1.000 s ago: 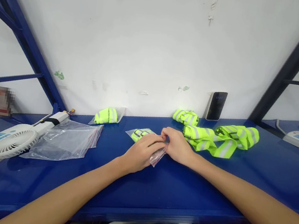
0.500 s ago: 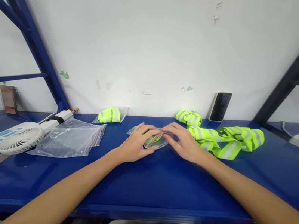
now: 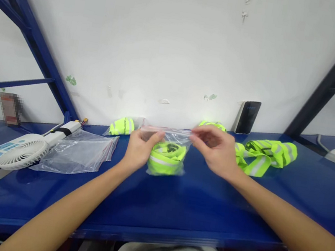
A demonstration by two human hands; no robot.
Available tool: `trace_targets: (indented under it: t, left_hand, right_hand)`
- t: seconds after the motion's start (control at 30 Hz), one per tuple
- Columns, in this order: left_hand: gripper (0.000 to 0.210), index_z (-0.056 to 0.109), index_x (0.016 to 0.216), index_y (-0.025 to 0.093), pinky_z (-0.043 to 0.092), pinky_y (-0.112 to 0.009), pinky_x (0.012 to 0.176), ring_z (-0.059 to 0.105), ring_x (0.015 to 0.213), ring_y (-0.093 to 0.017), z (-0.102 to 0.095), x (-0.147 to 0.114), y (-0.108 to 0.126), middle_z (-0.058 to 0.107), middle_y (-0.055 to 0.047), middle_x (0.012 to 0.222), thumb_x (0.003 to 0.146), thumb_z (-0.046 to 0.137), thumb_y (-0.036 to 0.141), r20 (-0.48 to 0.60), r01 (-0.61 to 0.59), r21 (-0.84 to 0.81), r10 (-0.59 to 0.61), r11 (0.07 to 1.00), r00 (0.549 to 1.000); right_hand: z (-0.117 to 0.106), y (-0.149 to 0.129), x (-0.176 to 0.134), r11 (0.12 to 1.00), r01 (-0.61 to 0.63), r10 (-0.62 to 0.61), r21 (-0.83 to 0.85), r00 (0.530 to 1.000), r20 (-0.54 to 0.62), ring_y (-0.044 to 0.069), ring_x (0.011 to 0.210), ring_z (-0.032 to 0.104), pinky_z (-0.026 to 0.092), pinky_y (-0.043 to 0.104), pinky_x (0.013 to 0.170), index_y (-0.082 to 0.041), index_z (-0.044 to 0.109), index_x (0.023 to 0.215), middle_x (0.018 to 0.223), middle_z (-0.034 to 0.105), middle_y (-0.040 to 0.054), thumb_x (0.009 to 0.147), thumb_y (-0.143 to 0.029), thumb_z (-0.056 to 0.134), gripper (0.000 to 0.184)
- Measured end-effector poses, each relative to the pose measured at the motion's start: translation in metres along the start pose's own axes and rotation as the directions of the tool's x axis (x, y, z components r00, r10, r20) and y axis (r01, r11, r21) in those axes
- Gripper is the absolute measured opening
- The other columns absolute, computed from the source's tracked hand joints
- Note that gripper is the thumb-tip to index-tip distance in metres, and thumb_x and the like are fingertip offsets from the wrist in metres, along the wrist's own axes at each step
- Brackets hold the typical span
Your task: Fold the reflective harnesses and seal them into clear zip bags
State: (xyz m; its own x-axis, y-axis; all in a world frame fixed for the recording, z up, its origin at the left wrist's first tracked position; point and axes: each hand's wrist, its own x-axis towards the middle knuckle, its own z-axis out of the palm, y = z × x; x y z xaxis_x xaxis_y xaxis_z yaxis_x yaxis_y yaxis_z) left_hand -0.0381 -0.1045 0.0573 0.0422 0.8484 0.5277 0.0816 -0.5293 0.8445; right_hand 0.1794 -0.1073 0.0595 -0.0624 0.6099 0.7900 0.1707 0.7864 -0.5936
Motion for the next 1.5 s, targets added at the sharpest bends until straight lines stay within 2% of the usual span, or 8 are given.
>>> trace_targets:
  t: [0.13,0.37,0.57,0.7,0.83,1.0,1.33,1.5]
  left_hand:
    - [0.04,0.064,0.065,0.015,0.039,-0.023,0.051,0.052,0.049,-0.011,0.005,0.004,-0.008,0.062,0.0,0.057,0.074,0.074,0.053,0.188,0.4,-0.248,-0.361,0.882,0.913]
    - [0.032,0.067,0.07,0.014,0.049,-0.027,0.067,0.062,0.066,-0.016,0.014,-0.005,-0.045,0.068,-0.004,0.069,0.077,0.061,0.045,0.239,0.512,-0.388,-0.453,0.766,0.859]
    - [0.025,0.071,0.077,0.013,0.049,-0.029,0.072,0.066,0.079,-0.02,0.012,-0.005,-0.052,0.073,-0.006,0.08,0.077,0.06,0.035,0.228,0.518,-0.265,-0.469,0.813,0.853]
    - [0.031,0.073,0.084,0.012,0.045,-0.027,0.067,0.063,0.074,-0.018,0.013,-0.008,-0.046,0.072,-0.005,0.08,0.083,0.057,0.039,0.385,0.442,-0.087,-0.379,0.893,0.841]
    - [0.035,0.073,0.1,0.012,0.042,-0.025,0.064,0.06,0.07,-0.015,0.014,-0.009,-0.04,0.073,-0.005,0.084,0.086,0.061,0.041,0.416,0.399,-0.005,-0.362,0.917,0.835]
    - [0.029,0.071,0.096,0.013,0.047,-0.027,0.075,0.064,0.079,-0.016,0.013,-0.009,-0.043,0.073,-0.006,0.089,0.078,0.075,0.035,0.396,0.378,-0.049,-0.329,0.924,0.857]
    - [0.02,0.053,0.09,0.018,0.054,-0.027,0.072,0.07,0.08,-0.016,0.015,-0.008,-0.043,0.075,-0.005,0.088,0.085,0.063,0.036,0.252,0.52,-0.151,-0.476,0.841,0.843]
    - [0.028,0.056,0.085,0.017,0.055,-0.026,0.072,0.065,0.076,-0.013,0.014,-0.007,-0.047,0.067,-0.001,0.079,0.083,0.066,0.044,0.221,0.449,-0.145,-0.414,0.882,0.883]
  right_hand:
    - [0.005,-0.006,0.002,0.974,-0.173,0.172,0.146,0.985,0.021,0.014,0.06,0.062,0.053,0.028,0.057,-0.019,0.07,0.087,0.071,0.065,-0.0001,0.08,-0.028,0.074,0.012]
    - [0.007,0.043,-0.006,0.891,-0.448,0.436,0.079,0.891,0.127,0.012,0.056,0.056,0.05,0.026,0.056,-0.018,0.067,0.097,0.064,0.057,-0.004,0.076,-0.019,0.064,0.022]
    - [-0.008,0.039,0.005,0.706,-0.708,0.636,-0.029,0.615,0.467,0.02,0.086,0.066,0.057,0.026,0.061,-0.016,0.073,0.098,0.089,0.071,0.0076,0.082,-0.032,0.065,0.024]
    - [-0.011,0.041,0.003,0.68,-0.719,0.607,-0.144,0.442,0.66,0.015,0.067,0.06,0.048,0.024,0.054,-0.013,0.074,0.081,0.072,0.068,0.0045,0.077,-0.048,0.074,0.035]
    - [-0.007,0.052,-0.003,0.79,-0.597,0.529,-0.141,0.547,0.648,0.008,0.056,0.044,0.034,0.023,0.054,-0.013,0.066,0.068,0.058,0.054,-0.0042,0.07,-0.044,0.082,0.034]
    - [-0.005,0.054,-0.004,0.88,-0.45,0.449,-0.152,0.687,0.572,0.014,0.069,0.055,0.042,0.027,0.067,-0.014,0.071,0.082,0.074,0.065,0.001,0.076,-0.046,0.077,0.033]
    - [-0.003,0.047,-0.005,0.865,-0.479,0.483,-0.148,0.718,0.501,0.012,0.058,0.05,0.039,0.026,0.056,-0.014,0.071,0.08,0.063,0.06,-0.0002,0.083,-0.05,0.069,0.036]
    - [-0.002,0.044,-0.005,0.857,-0.497,0.496,-0.139,0.719,0.487,0.013,0.056,0.051,0.042,0.026,0.055,-0.015,0.07,0.085,0.064,0.06,-0.0003,0.081,-0.05,0.07,0.035]
